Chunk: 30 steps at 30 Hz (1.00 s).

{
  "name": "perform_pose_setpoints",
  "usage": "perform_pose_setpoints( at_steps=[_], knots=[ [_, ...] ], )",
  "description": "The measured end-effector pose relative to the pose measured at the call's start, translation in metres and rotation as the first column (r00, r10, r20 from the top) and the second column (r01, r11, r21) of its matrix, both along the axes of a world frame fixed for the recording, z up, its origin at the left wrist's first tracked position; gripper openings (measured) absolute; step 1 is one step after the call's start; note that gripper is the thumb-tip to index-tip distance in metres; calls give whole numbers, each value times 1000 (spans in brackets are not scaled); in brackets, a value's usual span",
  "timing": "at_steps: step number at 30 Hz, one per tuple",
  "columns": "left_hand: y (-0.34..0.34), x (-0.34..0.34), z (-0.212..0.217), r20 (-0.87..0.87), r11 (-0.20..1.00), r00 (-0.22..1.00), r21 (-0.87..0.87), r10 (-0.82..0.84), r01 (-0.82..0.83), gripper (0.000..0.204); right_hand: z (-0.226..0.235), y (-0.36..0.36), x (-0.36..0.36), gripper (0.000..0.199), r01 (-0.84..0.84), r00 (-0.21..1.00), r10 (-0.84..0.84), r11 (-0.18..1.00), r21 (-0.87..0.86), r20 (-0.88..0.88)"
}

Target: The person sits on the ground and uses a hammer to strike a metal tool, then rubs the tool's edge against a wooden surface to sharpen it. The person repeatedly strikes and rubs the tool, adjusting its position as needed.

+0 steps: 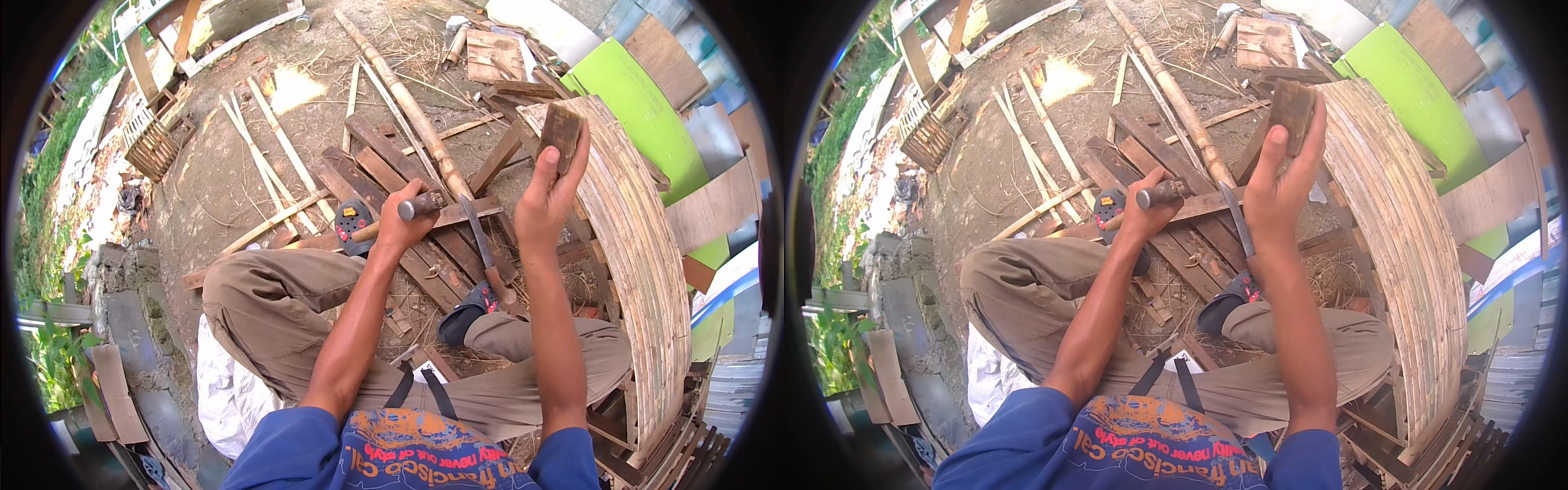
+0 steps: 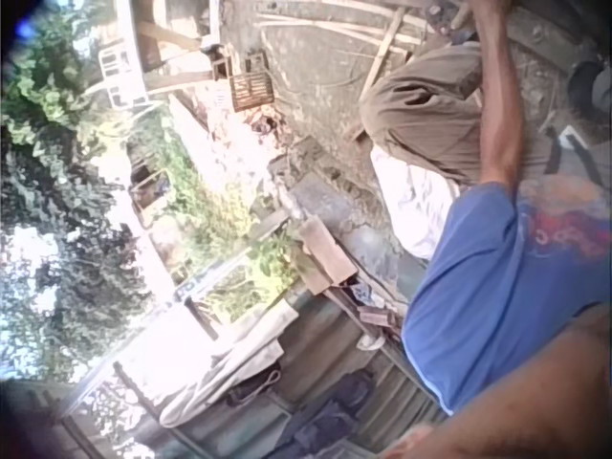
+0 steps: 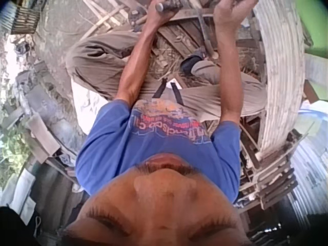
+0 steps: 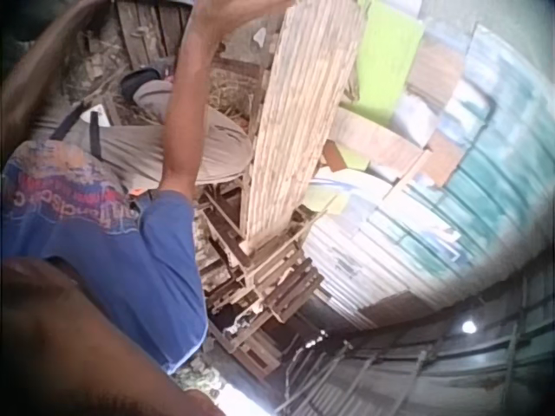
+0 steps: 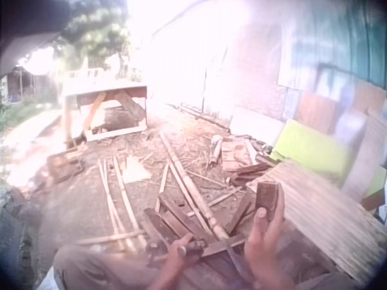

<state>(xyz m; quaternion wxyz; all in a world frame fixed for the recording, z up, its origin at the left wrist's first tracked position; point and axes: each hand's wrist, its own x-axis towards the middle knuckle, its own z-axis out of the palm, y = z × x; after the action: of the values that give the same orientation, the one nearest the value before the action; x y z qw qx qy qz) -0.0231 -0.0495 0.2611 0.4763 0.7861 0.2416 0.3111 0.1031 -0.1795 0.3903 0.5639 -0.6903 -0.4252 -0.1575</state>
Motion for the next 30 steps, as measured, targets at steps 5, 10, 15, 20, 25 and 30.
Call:
perform_pose_setpoints(
  at_steps=[5, 10, 15, 20, 25, 30],
  knots=[
    [1, -1, -23, -22, 996, 999, 77, -38, 40, 28, -60, -18, -34, 68, -182, 979, 201, 754, -631, -43],
    [-2, 7, -39, 85, 987, 995, -147, -46, 58, 22, -27, -16, 19, 64, -8, 988, -7, 995, -100, -152],
    [1, 7, -33, 35, 900, 991, -417, -128, 131, 25, -163, -63, 26, 67, -36, 962, -150, 759, -651, -228],
    [12, -8, -84, -46, 903, 995, -424, -88, 60, 31, -299, -111, -13, 73, -366, 830, -239, 448, -815, -504],
    [10, -6, -104, -116, 960, 990, -276, -83, 48, 43, -285, -118, 56, 48, -98, 991, -82, 123, -988, -108],
    [-2, -2, -91, -164, 873, 972, -483, -169, 71, 41, -280, -130, 109, 31, 162, 876, 454, 38, -986, 161]
  ],
)
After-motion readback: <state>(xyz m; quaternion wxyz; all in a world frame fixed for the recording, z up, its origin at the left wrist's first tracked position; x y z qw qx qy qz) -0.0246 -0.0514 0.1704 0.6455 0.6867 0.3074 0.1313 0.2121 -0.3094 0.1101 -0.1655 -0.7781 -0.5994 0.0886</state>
